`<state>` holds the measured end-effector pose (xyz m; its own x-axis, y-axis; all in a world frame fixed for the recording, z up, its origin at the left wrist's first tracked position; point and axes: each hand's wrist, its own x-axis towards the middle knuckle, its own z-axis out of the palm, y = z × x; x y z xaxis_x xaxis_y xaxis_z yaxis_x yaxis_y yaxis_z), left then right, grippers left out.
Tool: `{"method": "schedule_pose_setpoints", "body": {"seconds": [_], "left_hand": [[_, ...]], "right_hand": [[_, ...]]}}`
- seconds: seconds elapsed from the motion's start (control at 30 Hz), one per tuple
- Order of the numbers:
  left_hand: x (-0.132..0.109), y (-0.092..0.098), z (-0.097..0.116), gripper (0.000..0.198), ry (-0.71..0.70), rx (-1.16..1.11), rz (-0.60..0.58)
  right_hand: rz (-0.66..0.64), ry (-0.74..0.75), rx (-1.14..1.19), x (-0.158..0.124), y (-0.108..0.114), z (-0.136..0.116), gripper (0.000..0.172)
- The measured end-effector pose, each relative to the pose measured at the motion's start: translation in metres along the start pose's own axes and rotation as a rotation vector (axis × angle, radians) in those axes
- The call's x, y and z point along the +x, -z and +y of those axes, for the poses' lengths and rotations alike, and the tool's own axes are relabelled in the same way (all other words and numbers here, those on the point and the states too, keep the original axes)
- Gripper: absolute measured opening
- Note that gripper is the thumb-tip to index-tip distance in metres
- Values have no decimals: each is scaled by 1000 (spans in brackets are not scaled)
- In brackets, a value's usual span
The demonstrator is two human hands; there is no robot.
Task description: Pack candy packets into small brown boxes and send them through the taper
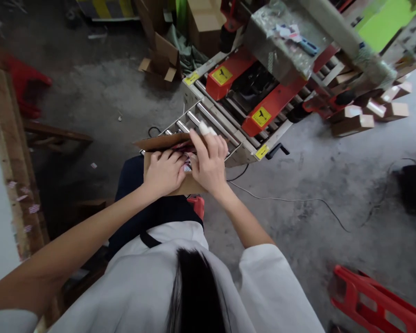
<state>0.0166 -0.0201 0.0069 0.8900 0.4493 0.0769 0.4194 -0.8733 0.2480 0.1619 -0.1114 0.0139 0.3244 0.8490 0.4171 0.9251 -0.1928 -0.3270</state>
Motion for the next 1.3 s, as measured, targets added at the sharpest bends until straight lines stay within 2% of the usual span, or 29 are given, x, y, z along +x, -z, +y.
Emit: {"method": "schedule_pose_setpoints", "body": {"seconds": [0.1, 0.17, 0.3, 0.37, 0.4, 0.43, 0.53, 0.57, 0.63, 0.73, 0.83, 0.93, 1.0, 1.03, 1.1, 1.17, 1.2, 1.23, 1.3], "left_hand": [[-3, -5, -5, 32, -20, 8, 128], [-7, -8, -9, 28, -75, -8, 249], [-22, -8, -15, 20, -278, -89, 389], [-29, 1, -16, 17, -265, -101, 410], [-30, 7, -16, 18, -233, -101, 397], [-31, 14, -16, 30, -203, -103, 354], [-27, 29, -19, 98, -217, -105, 55], [-25, 31, -21, 115, -247, -95, -52], [-20, 30, -25, 124, -284, -60, -178], [-11, 22, -26, 108, -217, -41, -145], [4, 14, -6, 95, -1, -70, -48], [21, 9, 26, 88, 256, -63, 8], [27, 8, 39, 91, 310, -62, -13], [28, 10, 39, 96, 282, -79, -39], [25, 14, 27, 99, 155, -155, -97], [20, 18, 2, 73, 54, -272, -119], [18, 19, -11, 56, 35, -338, -114], [17, 19, -23, 47, 36, -403, -100], [16, 16, -40, 50, 53, -512, -70]], "right_hand": [[-86, 23, 8, 11, 3, -10, 60], [-121, 55, 39, 7, 6, -11, 60], [-66, 83, 118, -25, 7, -1, 48], [-40, 120, 169, -43, 5, 4, 35], [-40, 145, 193, -49, 4, 5, 29], [-46, 167, 214, -54, 3, 7, 24], [-85, 199, 257, -52, 0, 11, 22], [-106, 205, 264, -47, 0, 13, 23], [-148, 223, 266, -35, 1, 16, 26], [-116, 144, 181, -24, 2, 17, 27], [-19, -93, 69, -26, -6, 13, 41], [-95, -226, 20, -28, -22, 18, 63], [-177, -234, 19, -23, -28, 29, 68], [-209, -229, 28, -19, -29, 36, 68], [-261, -225, 47, -12, -26, 45, 68], [-292, -241, 44, -9, -20, 40, 74], [-306, -248, 33, -9, -18, 31, 80], [-324, -245, 16, -11, -17, 19, 86], [-375, -208, -20, -16, -16, -9, 98]]}}
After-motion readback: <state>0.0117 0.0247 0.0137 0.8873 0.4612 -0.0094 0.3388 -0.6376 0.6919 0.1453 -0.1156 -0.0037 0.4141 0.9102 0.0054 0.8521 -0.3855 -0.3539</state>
